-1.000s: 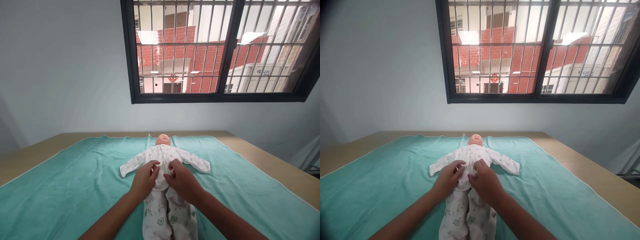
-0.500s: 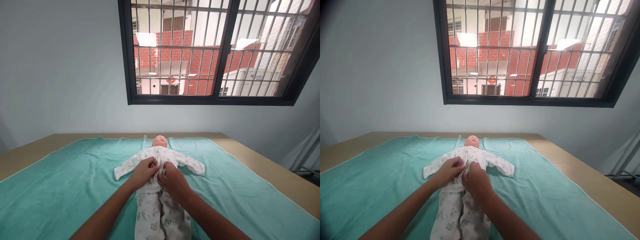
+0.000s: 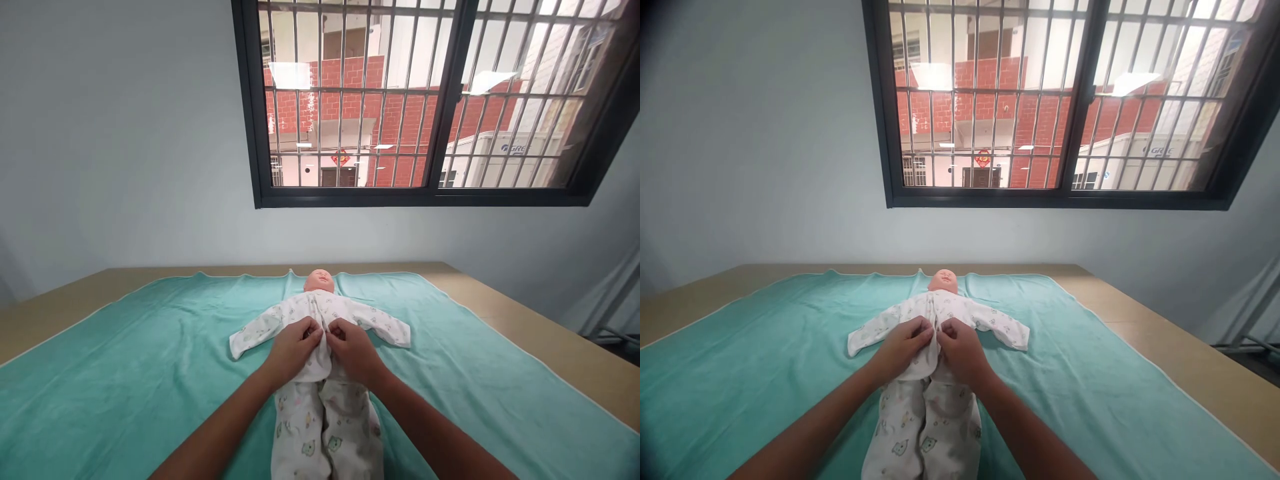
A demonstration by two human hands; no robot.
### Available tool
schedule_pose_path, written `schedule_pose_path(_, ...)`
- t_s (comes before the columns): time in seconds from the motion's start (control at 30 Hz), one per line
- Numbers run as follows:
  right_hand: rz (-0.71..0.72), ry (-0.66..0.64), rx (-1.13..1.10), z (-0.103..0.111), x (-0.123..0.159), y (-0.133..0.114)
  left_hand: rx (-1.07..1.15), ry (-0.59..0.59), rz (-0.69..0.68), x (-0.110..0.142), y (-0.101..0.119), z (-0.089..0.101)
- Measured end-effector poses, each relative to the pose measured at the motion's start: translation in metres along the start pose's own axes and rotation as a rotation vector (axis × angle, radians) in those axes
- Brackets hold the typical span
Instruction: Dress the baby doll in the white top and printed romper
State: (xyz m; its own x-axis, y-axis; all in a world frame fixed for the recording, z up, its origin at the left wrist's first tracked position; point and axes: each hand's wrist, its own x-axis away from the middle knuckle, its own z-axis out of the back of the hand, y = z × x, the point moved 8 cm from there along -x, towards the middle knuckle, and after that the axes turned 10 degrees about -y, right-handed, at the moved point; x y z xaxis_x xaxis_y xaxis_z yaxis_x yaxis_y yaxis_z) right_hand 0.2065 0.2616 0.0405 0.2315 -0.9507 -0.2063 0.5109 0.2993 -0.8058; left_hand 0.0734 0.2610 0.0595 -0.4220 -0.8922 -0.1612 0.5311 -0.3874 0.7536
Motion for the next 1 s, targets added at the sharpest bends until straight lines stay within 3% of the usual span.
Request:
schedule_pose_path(0.13, -0.113, -0.126, -0.488, -0.012, 0.0, 0.017, -0.065, 0.005, 0.052, -0.001, -0.003, -0.004)
schedule_pose_path(0.27, -0.119, -0.168, -0.721, -0.013, 0.002, 0.021, -0.197, 0.055, 0.062, -0.002, -0.004, -0.006)
schedule_pose_path(0.4, -0.076, -0.211, -0.678, -0.013, 0.002, 0.018, -0.126, 0.025, 0.071, -0.002, -0.007, -0.008)
schedule_pose_path(0.67, -0.06, -0.175, -0.555, -0.015, 0.004, 0.016, 0.156, -0.063, 0.093, -0.005, -0.016, -0.01)
schedule_pose_path(1.0, -0.009, -0.172, -0.553, -0.014, 0.007, 0.016, -0.068, 0.027, 0.133, -0.002, -0.012, -0.008)
